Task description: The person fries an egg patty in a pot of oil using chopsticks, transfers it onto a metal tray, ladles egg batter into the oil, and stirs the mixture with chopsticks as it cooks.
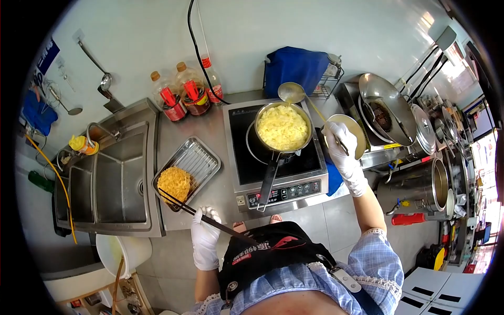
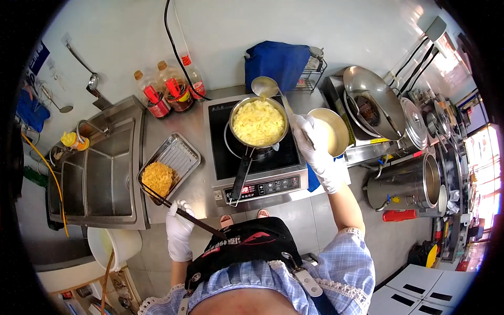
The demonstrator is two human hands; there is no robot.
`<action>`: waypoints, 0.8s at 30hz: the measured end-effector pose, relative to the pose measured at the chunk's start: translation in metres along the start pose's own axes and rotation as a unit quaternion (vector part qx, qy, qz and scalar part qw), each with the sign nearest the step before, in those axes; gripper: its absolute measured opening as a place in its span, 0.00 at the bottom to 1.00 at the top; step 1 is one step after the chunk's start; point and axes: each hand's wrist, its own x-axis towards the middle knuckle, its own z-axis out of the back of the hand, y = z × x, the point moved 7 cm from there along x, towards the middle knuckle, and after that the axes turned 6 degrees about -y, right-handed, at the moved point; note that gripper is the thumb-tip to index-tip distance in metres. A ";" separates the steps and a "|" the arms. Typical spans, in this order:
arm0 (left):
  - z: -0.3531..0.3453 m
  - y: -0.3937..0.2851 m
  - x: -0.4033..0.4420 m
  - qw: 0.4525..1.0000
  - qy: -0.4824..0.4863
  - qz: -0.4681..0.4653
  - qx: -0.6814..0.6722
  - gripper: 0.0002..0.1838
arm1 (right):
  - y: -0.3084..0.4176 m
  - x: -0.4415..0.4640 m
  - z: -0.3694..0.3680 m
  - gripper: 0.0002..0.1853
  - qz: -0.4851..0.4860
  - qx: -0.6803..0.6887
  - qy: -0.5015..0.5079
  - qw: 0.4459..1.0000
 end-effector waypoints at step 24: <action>-0.013 0.007 -0.009 0.999 0.036 0.014 0.000 0.09 | 0.014 -0.018 -0.004 0.20 0.114 -0.059 0.078 0.989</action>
